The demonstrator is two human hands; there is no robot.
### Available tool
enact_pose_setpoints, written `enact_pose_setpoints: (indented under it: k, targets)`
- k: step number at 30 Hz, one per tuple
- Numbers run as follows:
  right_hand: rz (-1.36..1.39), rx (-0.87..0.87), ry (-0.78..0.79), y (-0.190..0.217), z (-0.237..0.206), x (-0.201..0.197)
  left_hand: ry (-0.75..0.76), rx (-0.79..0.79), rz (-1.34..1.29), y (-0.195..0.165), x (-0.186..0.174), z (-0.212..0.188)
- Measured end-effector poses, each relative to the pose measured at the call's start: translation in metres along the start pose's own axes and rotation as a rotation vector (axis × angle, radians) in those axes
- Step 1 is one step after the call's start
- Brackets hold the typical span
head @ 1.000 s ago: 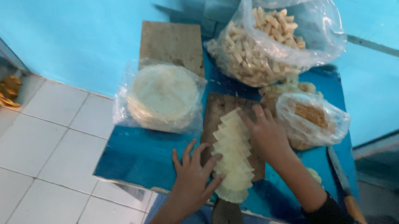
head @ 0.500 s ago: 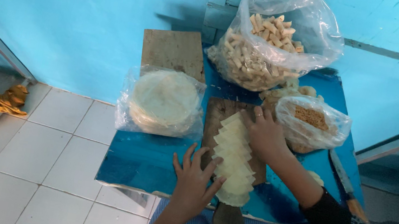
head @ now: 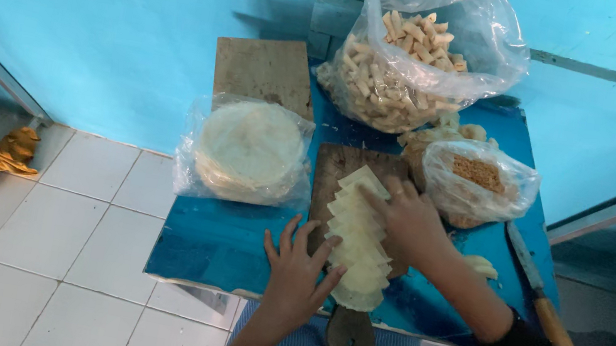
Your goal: The person sits at a small table and assembles filled pastries. They take a diamond-cut pastry wrapper from a cutting board, spoon brown filling from a plastic bag onto it, then fold and roll the wrapper by hand to enclose the filling, setting the finished roll aside.
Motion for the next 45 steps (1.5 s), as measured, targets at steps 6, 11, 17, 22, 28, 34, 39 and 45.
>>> enact_pose_setpoints:
  k: [6, 11, 17, 22, 28, 34, 39, 45]
  targets:
    - [0.002, 0.006, -0.015, 0.008, -0.012, -0.02, -0.008, 0.004, 0.0, -0.002, -0.003, -0.004]
    - [-0.024, -0.078, 0.143, 0.026, -0.025, -0.022, -0.03, 0.023, 0.009, -0.002, -0.003, -0.008]
    - [-0.04, 0.01, 0.061, 0.02, -0.033, -0.019, -0.035, 0.022, 0.003, 0.0, 0.002, -0.012]
    - [-0.03, -0.073, -0.045, 0.031, -0.046, -0.015, -0.008, 0.014, 0.036, 0.001, 0.005, -0.013]
    - [-0.036, -0.015, -0.002, 0.026, -0.059, -0.017, -0.012, 0.005, 0.011, -0.002, 0.006, -0.015]
    - [0.027, -0.014, 0.033, 0.033, -0.069, -0.017, -0.036, 0.019, 0.015, -0.005, 0.005, -0.016]
    - [0.058, 0.011, 0.015, 0.031, -0.081, -0.017, -0.028, 0.008, 0.015, -0.007, 0.005, -0.015]
    - [0.035, 0.011, -0.087, 0.03, -0.09, -0.011, -0.032, 0.009, 0.013, -0.007, 0.008, -0.017]
Point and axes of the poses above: each hand's wrist, its own z-axis towards the middle knuckle, its own x-axis out of the palm, y = z × x, the point moved 3 cm from there along z, towards the middle knuckle, and after that the axes turned 2 degrees about x, right-handed, at the moved point
